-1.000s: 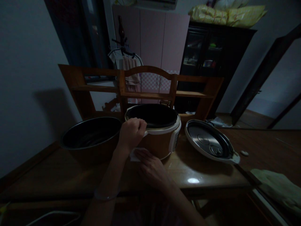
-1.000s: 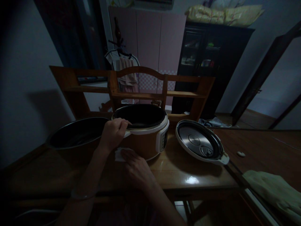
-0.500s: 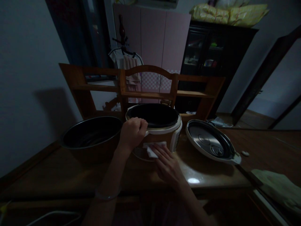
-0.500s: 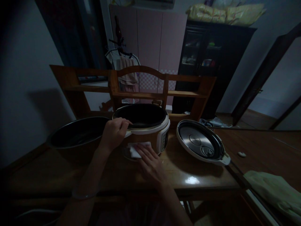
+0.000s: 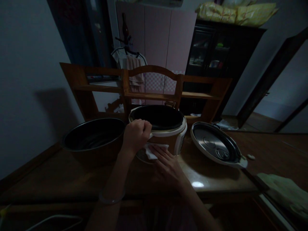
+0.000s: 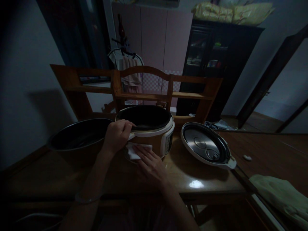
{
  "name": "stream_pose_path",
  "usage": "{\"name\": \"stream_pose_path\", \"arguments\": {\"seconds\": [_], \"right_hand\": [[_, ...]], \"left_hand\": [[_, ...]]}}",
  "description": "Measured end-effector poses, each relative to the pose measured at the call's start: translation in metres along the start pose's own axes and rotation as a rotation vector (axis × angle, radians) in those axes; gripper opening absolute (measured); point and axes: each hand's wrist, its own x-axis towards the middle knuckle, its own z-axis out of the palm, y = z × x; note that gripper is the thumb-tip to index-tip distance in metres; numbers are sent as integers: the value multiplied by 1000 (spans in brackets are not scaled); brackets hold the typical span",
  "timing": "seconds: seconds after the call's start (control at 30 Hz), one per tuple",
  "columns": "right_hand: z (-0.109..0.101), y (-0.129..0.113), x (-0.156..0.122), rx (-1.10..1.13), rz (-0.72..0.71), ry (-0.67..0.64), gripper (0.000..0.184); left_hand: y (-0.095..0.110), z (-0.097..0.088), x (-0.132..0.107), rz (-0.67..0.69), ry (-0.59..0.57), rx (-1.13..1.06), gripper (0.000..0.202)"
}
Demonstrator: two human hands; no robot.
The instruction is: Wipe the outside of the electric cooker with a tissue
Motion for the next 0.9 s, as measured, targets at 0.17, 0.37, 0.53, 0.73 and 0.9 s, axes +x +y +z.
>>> {"name": "stream_pose_path", "arguments": {"seconds": [0.17, 0.37, 0.53, 0.73, 0.9], "right_hand": [[8, -5, 20, 9, -40, -3, 27], [18, -11, 33, 14, -49, 42, 27], [27, -13, 35, 14, -65, 69, 26], [28, -14, 33, 22, -61, 95, 23], [27, -13, 23, 38, -64, 82, 25]], "left_hand": [[0, -1, 1, 12, -1, -4, 42], [0, 0, 0, 3, 2, -16, 43], [-1, 0, 0, 5, 4, -6, 43], [-1, 1, 0, 10, 11, -18, 42], [-2, 1, 0, 10, 12, 1, 43]]}}
